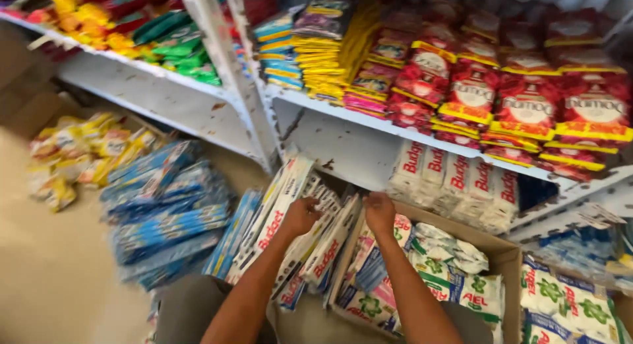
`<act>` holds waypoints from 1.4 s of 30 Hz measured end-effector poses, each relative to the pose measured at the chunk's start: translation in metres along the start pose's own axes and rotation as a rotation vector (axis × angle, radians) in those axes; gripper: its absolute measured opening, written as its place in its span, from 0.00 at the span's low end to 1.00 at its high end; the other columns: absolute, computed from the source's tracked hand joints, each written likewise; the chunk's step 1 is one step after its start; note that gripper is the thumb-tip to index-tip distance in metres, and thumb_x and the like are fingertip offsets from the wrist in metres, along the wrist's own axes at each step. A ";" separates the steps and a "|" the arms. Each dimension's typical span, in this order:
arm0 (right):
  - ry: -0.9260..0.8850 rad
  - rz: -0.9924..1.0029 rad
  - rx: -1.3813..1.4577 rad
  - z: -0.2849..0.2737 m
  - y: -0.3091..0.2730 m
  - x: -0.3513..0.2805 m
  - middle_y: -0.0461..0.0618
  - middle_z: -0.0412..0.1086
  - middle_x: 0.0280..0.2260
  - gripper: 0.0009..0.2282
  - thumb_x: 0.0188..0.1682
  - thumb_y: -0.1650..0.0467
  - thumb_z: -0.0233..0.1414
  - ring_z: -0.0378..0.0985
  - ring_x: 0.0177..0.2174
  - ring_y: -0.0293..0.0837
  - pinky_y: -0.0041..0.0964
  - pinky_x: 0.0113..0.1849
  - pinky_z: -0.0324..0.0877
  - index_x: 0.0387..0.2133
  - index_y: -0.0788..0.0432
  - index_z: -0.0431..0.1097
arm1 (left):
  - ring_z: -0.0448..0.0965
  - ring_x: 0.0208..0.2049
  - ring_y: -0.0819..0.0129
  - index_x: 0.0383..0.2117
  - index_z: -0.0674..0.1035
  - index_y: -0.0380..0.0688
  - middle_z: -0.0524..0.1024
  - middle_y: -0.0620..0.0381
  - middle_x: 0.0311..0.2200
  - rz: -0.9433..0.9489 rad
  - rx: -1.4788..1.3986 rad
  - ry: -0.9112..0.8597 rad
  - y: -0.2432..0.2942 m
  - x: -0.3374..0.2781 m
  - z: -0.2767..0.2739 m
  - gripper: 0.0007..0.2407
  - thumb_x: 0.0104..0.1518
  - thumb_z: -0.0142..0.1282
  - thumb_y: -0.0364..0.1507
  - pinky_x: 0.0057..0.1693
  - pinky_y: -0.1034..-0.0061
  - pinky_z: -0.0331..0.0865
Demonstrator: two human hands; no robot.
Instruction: The person organizes boxes and packets of household items on the lower shelves of a grocery store, moving items into rows by hand.
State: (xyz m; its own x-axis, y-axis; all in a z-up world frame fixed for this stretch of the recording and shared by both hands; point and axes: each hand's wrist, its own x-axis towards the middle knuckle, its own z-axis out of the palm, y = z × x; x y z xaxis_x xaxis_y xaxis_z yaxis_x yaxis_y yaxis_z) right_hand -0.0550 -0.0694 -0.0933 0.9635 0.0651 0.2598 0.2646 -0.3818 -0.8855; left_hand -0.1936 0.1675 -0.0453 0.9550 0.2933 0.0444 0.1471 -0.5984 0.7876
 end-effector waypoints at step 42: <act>-0.994 -0.091 -0.549 -0.038 -0.078 -0.252 0.50 0.62 0.62 0.23 0.43 0.67 0.60 0.49 0.67 0.56 0.49 0.65 0.50 0.54 0.53 0.69 | 0.76 0.58 0.44 0.74 0.34 0.37 0.73 0.36 0.57 -1.060 -0.212 0.344 -0.079 -0.104 -0.026 0.61 0.37 0.75 0.33 0.63 0.59 0.69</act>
State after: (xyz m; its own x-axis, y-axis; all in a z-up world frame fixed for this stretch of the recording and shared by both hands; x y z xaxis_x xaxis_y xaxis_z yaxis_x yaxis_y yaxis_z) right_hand -0.3197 -0.0910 -0.0756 0.6127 0.7215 -0.3225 0.5164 -0.6744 -0.5277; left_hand -0.3109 0.2040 -0.0963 0.2485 0.7860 -0.5661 0.7617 0.2025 0.6154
